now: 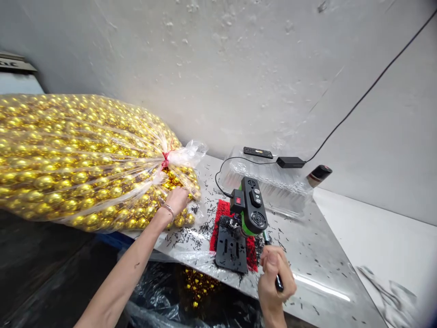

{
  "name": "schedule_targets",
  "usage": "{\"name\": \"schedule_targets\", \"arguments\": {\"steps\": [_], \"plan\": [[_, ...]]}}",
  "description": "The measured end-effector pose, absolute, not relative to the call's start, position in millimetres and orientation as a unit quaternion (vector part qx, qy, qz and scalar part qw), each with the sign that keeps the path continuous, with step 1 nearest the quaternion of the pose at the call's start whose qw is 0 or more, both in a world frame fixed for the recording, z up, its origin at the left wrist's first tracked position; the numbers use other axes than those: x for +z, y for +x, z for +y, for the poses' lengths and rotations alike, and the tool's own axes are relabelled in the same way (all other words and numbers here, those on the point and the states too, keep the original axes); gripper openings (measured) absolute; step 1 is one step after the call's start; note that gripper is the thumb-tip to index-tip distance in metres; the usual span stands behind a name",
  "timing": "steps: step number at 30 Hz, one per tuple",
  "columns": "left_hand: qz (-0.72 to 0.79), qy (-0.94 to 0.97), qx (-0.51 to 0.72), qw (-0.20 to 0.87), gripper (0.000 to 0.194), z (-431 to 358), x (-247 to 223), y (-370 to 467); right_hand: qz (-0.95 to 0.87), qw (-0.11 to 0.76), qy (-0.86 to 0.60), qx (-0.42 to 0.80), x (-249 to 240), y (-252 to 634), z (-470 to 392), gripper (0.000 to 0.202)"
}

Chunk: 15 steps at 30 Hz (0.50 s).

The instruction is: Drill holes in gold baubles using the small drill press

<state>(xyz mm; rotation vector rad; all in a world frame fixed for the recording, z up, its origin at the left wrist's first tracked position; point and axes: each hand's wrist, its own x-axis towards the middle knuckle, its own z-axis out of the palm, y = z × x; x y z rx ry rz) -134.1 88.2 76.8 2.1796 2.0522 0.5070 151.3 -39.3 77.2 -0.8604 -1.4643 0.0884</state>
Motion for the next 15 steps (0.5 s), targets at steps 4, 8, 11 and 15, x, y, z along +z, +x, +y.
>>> {"name": "schedule_targets", "arguments": {"steps": [4,8,11,15], "plan": [[0.669,0.722,0.163,0.072,0.017,108.4,62.2,-119.8,-0.651,0.66,-0.375,0.037,76.7,151.1,-38.7,0.028],[0.672,0.713,0.17,0.101,0.015,122.7,47.1,-108.7,-0.659,0.655,-0.369,0.035,77.0,150.8,-38.7,0.029],[0.68,0.698,0.178,0.134,0.012,128.1,41.0,-106.3,-0.661,0.655,-0.365,0.03,77.2,150.1,-38.8,0.029],[0.687,0.675,0.203,0.176,0.01,126.0,45.6,-109.9,-0.665,0.648,-0.37,0.029,76.1,150.4,-39.3,0.028]]}}
